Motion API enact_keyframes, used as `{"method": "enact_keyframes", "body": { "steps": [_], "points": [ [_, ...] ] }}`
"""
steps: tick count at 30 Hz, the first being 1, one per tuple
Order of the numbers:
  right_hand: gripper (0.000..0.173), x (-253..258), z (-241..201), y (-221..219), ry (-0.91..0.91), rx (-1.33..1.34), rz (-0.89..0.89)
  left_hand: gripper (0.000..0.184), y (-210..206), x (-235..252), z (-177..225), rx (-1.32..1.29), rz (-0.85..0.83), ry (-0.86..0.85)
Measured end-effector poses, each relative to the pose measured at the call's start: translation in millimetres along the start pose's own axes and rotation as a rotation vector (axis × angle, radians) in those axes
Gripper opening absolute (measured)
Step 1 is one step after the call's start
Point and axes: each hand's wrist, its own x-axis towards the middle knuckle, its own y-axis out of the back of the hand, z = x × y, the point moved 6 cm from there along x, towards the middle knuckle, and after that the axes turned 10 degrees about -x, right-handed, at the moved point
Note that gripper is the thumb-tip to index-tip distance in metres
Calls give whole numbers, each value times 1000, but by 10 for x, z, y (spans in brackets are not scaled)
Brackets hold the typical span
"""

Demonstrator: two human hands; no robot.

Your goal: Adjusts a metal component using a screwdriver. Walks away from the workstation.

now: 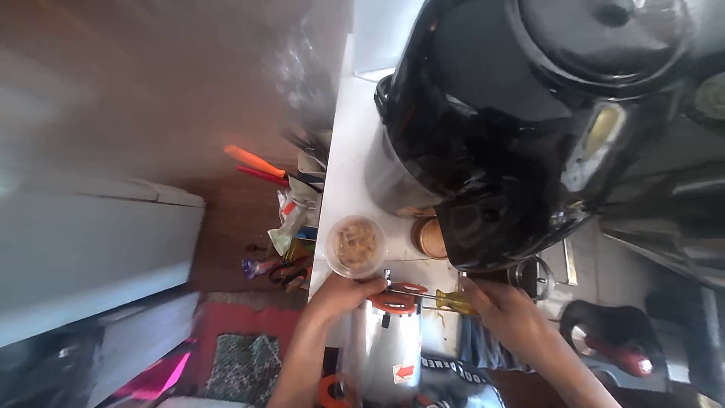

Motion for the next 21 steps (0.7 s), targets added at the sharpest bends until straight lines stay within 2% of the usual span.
{"method": "enact_keyframes", "body": {
  "steps": [2, 4, 7, 11, 14, 16, 18, 21],
  "points": [
    [59, 3, -8, -12, -96, -38, -87, 15, -8, 4, -1, -6, 3, 2],
    [63, -19, 46, -38, -95, -35, -92, 18, -9, 1, -35, 3, 47, 17],
    [61, -102, 249, -54, -41, 92, 77, 31, 26, -96, -40, 143, 201, -23],
    [55, -421, 439, -166, -153, 392, 186, 37, -9, -258, 47, 315, 338, -158],
    [54, -621, 328, -433, -125, 634, 152, 41, -9, -284, 23, 298, 381, -223],
    [47, -713, 164, -647, -53, 769, 79, 50, -46, -350, 16, 273, 356, -250],
    [36, -730, 7, -852, 13, 848, 49, 54, -88, -433, -3, 250, 364, -347],
    [36, -695, -160, -1135, 66, 888, 67, 53, -122, -457, -139, 180, 423, -512]
  ]
}}
